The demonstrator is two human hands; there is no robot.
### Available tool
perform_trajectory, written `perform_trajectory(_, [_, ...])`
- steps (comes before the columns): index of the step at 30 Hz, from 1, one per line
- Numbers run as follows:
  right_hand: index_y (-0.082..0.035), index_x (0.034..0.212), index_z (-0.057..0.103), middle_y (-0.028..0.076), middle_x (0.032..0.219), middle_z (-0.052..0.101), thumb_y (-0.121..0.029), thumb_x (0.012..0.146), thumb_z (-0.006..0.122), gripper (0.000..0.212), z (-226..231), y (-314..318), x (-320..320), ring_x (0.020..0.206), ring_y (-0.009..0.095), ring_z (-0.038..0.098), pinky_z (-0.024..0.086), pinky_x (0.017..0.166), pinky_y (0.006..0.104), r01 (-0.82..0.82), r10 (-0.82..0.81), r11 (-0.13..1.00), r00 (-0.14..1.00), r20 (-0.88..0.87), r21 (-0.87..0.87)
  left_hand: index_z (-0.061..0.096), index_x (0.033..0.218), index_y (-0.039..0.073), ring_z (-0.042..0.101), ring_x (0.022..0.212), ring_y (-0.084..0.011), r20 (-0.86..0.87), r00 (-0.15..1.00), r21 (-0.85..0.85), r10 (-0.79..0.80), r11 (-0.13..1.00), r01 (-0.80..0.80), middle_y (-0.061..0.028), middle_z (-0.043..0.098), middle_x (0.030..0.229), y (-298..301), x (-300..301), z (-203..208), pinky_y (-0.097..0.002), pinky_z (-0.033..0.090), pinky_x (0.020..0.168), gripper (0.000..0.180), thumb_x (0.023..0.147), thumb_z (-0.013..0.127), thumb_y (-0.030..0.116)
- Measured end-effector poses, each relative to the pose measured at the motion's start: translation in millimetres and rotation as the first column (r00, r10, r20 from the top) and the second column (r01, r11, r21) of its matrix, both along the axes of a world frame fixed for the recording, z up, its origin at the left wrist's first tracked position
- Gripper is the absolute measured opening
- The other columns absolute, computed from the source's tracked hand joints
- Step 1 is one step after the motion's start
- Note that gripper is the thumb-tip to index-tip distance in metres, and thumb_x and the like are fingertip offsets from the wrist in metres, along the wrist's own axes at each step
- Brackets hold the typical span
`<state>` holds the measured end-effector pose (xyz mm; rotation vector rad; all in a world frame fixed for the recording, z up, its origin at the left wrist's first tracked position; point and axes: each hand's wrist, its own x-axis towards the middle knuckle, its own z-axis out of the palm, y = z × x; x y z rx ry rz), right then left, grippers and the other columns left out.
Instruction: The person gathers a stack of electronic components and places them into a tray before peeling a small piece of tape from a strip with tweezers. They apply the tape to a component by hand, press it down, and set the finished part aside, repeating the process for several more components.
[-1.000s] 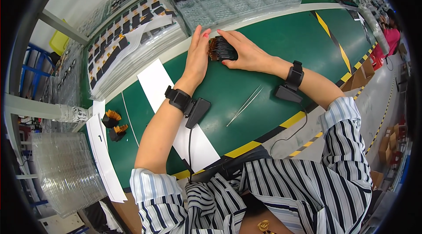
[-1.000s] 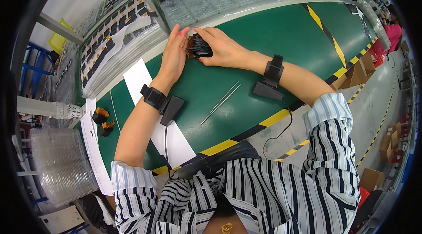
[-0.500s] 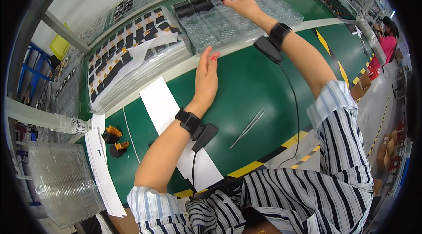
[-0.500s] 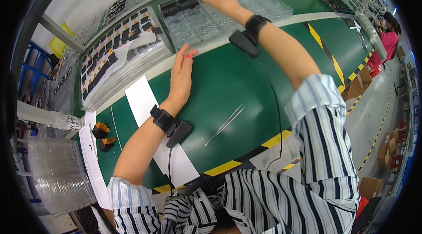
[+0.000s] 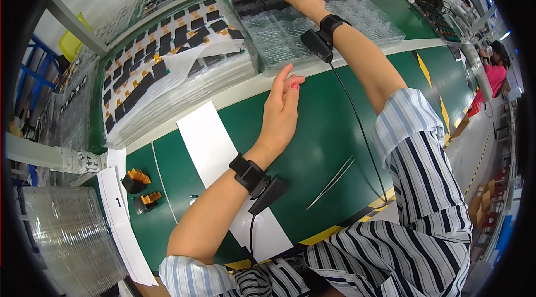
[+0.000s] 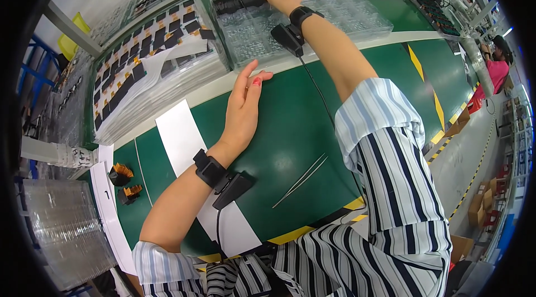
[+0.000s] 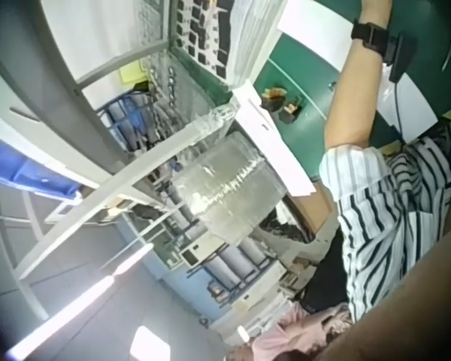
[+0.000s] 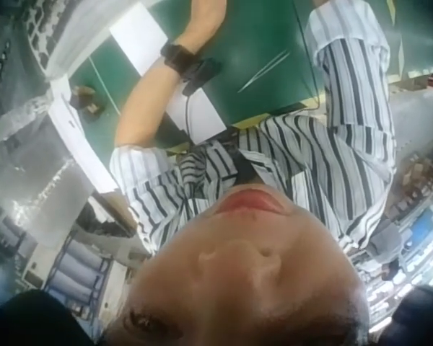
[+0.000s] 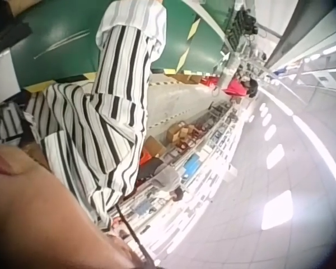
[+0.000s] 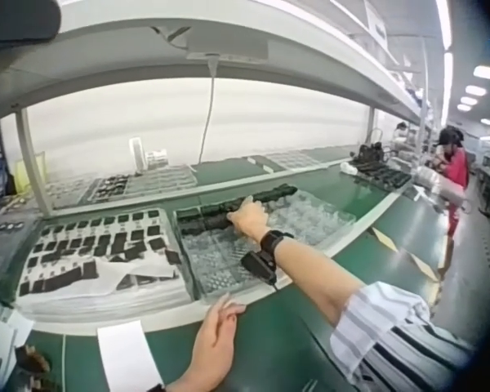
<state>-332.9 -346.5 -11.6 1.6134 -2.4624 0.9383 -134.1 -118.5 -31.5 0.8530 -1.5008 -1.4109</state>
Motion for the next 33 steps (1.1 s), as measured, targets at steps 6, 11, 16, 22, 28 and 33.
perform_trajectory(6, [0.005, 0.108, 0.046, 0.026, 0.111, 0.048, -0.047, 0.059, 0.067, 0.075, -3.2, -7.4, -2.4, 0.100, 0.041, 0.050, 0.039, 0.085, 0.0468, 0.012, -0.013, 0.999, 1.000, -0.022, -0.037, 0.033, 0.129, 0.006, 0.046, 0.095, -0.0107, -0.035, 0.999, 0.025, -0.006, 1.000, 0.007, -0.0046, 0.055, 0.109, 1.3, 0.4, -0.9, -0.0233, 0.034, 0.087, 0.038, 0.093, 0.037, 0.019])
perform_trajectory(11, [0.002, 0.113, 0.048, 0.026, 0.115, 0.046, -0.045, 0.065, 0.066, 0.070, -6.7, -11.5, -4.1, 0.103, 0.041, 0.048, 0.039, 0.085, 0.0465, 0.048, -0.047, 0.999, 0.996, -0.082, 0.003, 0.033, 0.130, 0.006, 0.046, 0.095, -0.0106, -0.027, 1.000, 0.018, -0.011, 1.000, 0.012, -0.0045, 0.055, 0.109, 0.6, 2.6, 0.6, -0.0232, 0.034, 0.088, 0.039, 0.093, 0.038, 0.020])
perform_trajectory(16, [-0.002, 0.109, 0.054, 0.023, 0.111, 0.051, -0.044, 0.066, 0.066, 0.062, -5.5, -14.0, -12.4, 0.102, 0.039, 0.050, 0.040, 0.085, 0.0446, 0.005, 0.004, 0.997, 0.993, -0.121, 0.076, 0.032, 0.130, 0.005, 0.046, 0.093, -0.0100, -0.031, 1.000, 0.001, -0.005, 1.000, 0.005, -0.0040, 0.055, 0.108, 0.6, 1.4, -2.0, -0.0224, 0.034, 0.086, 0.040, 0.093, 0.039, 0.020])
perform_trajectory(22, [-0.002, 0.093, 0.062, 0.021, 0.103, 0.058, -0.035, 0.073, 0.058, 0.038, 14.8, 2.3, -15.4, 0.085, 0.037, 0.059, 0.047, 0.074, 0.0441, -0.260, 0.470, 0.864, 0.725, -0.503, 0.432, 0.032, 0.130, 0.005, 0.046, 0.091, -0.0091, -0.051, 0.999, -0.006, 0.002, 1.000, -0.003, -0.0034, 0.056, 0.107, -0.4, 1.2, -4.4, -0.0220, 0.034, 0.086, 0.040, 0.093, 0.040, 0.020])
perform_trajectory(28, [-0.002, 0.081, 0.063, 0.020, 0.086, 0.061, -0.030, 0.070, 0.057, 0.031, 35.9, 16.3, 4.4, 0.078, 0.032, 0.060, 0.047, 0.064, 0.0402, -0.189, 0.213, 0.957, 0.973, -0.093, 0.219, 0.032, 0.130, 0.005, 0.045, 0.088, -0.0075, -0.051, 0.999, 0.021, 0.001, 1.000, 0.000, -0.0032, 0.056, 0.107, -0.3, 2.0, -5.0, -0.0208, 0.034, 0.084, 0.040, 0.093, 0.040, 0.019])
perform_trajectory(33, [0.000, 0.072, 0.061, 0.017, 0.075, 0.061, -0.026, 0.068, 0.060, 0.027, 38.0, -18.0, -12.5, 0.065, 0.029, 0.058, 0.044, 0.057, 0.0388, -0.221, 0.292, 0.869, 0.951, -0.100, 0.442, 0.032, 0.130, 0.006, 0.045, 0.085, -0.0066, -0.064, 0.998, -0.033, 0.002, 0.999, -0.004, -0.0031, 0.056, 0.107, 0.8, -0.7, -4.9, -0.0197, 0.035, 0.081, 0.040, 0.092, 0.040, 0.018])
